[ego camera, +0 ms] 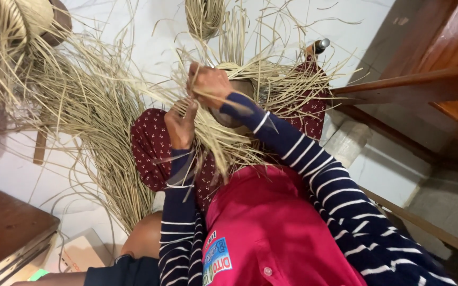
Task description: The person sits on the floor and weaves dried straw strands by hand into a circular base, repeatedly pulling and tucking strands to build up the structure. Another person is visible nearby handling similar straw bundles.
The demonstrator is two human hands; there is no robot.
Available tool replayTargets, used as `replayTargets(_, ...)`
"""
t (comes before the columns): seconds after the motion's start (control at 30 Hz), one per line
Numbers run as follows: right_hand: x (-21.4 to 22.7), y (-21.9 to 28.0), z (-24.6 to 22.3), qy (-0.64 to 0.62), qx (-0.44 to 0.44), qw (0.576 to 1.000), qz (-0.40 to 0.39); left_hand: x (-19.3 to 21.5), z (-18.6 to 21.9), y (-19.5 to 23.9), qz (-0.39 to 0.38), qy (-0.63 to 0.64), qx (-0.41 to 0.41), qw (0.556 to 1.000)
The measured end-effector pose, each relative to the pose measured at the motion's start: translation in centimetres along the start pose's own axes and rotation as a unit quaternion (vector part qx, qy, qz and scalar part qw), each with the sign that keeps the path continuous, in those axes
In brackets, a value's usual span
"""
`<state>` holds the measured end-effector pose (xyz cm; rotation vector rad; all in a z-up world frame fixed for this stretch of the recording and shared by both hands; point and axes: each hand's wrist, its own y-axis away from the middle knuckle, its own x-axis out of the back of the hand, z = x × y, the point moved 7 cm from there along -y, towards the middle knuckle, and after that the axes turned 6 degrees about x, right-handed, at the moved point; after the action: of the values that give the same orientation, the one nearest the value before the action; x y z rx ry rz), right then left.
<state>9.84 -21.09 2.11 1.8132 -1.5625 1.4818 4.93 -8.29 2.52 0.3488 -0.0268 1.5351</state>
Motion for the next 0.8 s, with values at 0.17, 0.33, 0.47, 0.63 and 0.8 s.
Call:
replayTargets(0.17, -1.1, -0.4, 0.3, -0.116, -0.039, 0.978, -0.169, 0.0, 6.3, 1.1, -0.006, 0.022, -0.031, 0.999)
replayTargets(0.33, 4.7, 1.4, -2.8, -0.188, 0.038, 0.980, -0.053, 0.4, -8.3, -1.8, -0.066, 0.009, 0.115, 0.991)
replayTargets(0.47, 5.2, 2.7, -3.5, -0.202, 0.070, 0.977, -0.022, 0.2, -5.7, -2.7, -0.077, -0.014, 0.109, 0.991)
replayTargets(0.63, 3.7, 0.6, -2.1, -0.114, 0.007, 0.992, -0.045, -0.4, 2.3, -0.9, -0.063, 0.014, 0.074, 0.995)
replayTargets(0.8, 1.7, -0.1, -1.0, -0.058, -0.033, 0.995, -0.072, -1.0, 2.9, -0.4, -0.046, 0.044, 0.039, 0.997)
